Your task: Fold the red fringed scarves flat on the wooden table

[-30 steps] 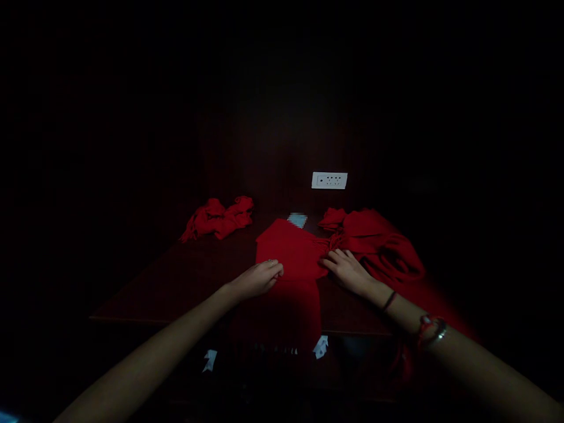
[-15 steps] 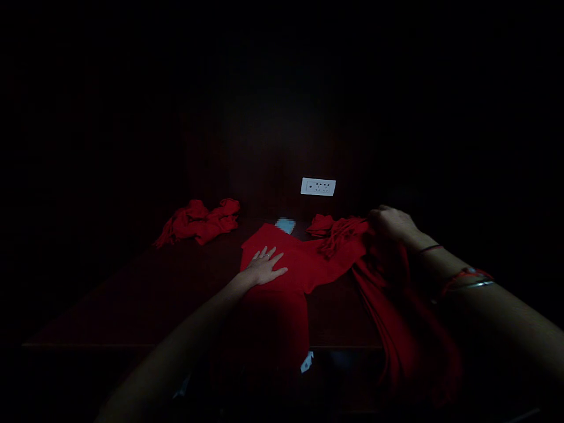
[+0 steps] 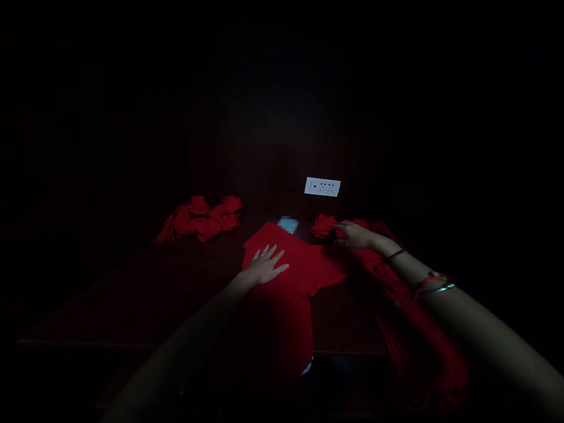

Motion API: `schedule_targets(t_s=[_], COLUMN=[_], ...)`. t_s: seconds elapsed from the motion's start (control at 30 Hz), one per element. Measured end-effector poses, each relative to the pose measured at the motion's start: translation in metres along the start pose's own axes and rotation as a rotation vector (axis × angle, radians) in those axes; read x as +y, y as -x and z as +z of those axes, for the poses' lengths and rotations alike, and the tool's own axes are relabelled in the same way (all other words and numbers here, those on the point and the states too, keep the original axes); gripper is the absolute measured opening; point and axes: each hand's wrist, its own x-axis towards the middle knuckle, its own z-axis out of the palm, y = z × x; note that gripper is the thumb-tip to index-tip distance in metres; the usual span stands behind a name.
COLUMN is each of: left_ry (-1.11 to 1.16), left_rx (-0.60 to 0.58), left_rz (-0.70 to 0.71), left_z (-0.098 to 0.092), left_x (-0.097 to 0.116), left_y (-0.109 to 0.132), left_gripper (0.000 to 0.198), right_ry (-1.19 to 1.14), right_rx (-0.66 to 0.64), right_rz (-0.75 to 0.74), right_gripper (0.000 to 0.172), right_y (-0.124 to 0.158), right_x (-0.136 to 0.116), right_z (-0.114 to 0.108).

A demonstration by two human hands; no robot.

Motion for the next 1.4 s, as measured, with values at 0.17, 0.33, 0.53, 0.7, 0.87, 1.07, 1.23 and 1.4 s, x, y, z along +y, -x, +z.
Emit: schedule_targets(t_s=[0.17, 0.33, 0.53, 0.7, 0.87, 1.07, 1.23, 1.4], left_ry=[-0.025, -0.036, -0.053, -0.055, -0.017, -0.034, -0.056, -0.148], left_rx=[0.006, -0.010, 0.149, 0.102, -0.047, -0.066, -0.133, -0.031], left_rz=[-0.027, -0.027, -0.125, -0.162, -0.216, -0.320, -0.548, -0.639], left_z=[-0.002, -0.003, -0.008, -0.011, -0.003, -0.010, -0.020, -0.023], left_x=[-0.003, 0.000, 0.006, 0.007, 0.005, 0.000, -0.021, -0.025], left_y=[0.003, 0.003, 0.007, 0.010, 0.007, 0.007, 0.008, 0.012], left_gripper=[0.061, 0.064, 0.065, 0.064, 0.070, 0.071, 0.074, 0.070], right_ry=[-0.060, -0.021, 0.160, 0.173, -0.073, -0.264, -0.330, -0.345], right_rx=[-0.253, -0.208, -0.011, 0.052, 0.095, -0.228, -0.235, -0.195], right_rz=[0.100, 0.152, 0.207, 0.236, 0.145, 0.203, 0.216, 0.244], right_gripper=[0.050, 0.031, 0.028, 0.032, 0.040, 0.060, 0.062, 0.065], right_y=[-0.007, -0.022, -0.037, -0.029, -0.012, 0.000, 0.001, 0.005], right_x=[-0.055, -0.031, -0.041, -0.073, -0.100, -0.120, -0.116, -0.116], right_z=[0.049, 0.041, 0.039, 0.065, 0.073, 0.087, 0.089, 0.081])
